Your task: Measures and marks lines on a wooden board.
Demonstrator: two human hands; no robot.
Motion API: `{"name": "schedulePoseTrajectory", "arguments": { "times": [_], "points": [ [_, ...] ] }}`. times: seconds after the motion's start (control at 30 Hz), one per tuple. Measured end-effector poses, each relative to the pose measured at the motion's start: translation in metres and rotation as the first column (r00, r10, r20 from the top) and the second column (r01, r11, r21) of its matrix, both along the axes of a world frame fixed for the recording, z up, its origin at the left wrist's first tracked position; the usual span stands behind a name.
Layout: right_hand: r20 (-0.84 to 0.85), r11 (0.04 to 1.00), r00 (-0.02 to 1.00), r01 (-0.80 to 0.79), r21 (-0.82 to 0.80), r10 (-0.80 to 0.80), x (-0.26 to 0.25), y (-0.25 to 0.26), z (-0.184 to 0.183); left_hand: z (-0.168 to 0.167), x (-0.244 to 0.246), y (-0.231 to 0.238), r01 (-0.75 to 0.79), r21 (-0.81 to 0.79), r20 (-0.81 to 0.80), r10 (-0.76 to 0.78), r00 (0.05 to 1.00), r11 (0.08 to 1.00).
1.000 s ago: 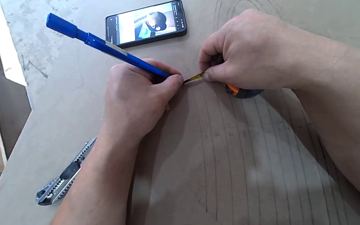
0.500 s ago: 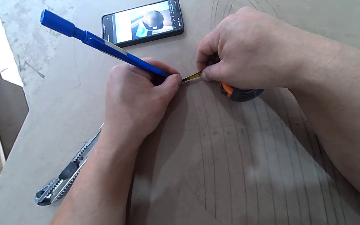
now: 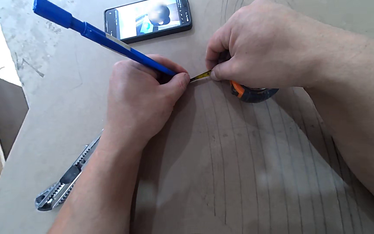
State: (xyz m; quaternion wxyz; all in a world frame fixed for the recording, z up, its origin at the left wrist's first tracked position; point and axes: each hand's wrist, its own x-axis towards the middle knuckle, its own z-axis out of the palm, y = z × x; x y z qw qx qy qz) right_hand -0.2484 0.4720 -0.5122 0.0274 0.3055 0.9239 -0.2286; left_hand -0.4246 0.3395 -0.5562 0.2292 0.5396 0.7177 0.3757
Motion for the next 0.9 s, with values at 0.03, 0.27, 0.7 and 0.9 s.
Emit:
{"name": "schedulePoseTrajectory", "arguments": {
  "times": [0.03, 0.27, 0.7, 0.9],
  "points": [
    [-0.001, 1.0, 1.0, 0.002, -0.003, -0.002, 0.0, -0.001, 0.0, 0.0, 0.0, 0.0, 0.0, 0.001, 0.001, 0.0, 1.0, 1.0],
    [-0.018, 1.0, 1.0, 0.002, -0.031, -0.002, 0.0, -0.001, -0.003, -0.001, -0.001, -0.001, 0.028, 0.034, 0.023, -0.029, 0.999, 0.999],
    [-0.016, 1.0, 1.0, 0.002, -0.026, -0.002, 0.005, -0.008, -0.003, 0.0, 0.002, -0.006, 0.037, 0.016, 0.003, -0.037, 0.999, 0.999],
    [-0.018, 1.0, 1.0, 0.006, -0.005, -0.006, 0.01, -0.015, -0.003, 0.0, 0.006, -0.013, 0.041, 0.014, 0.007, -0.041, 0.999, 0.999]
  ]
}}
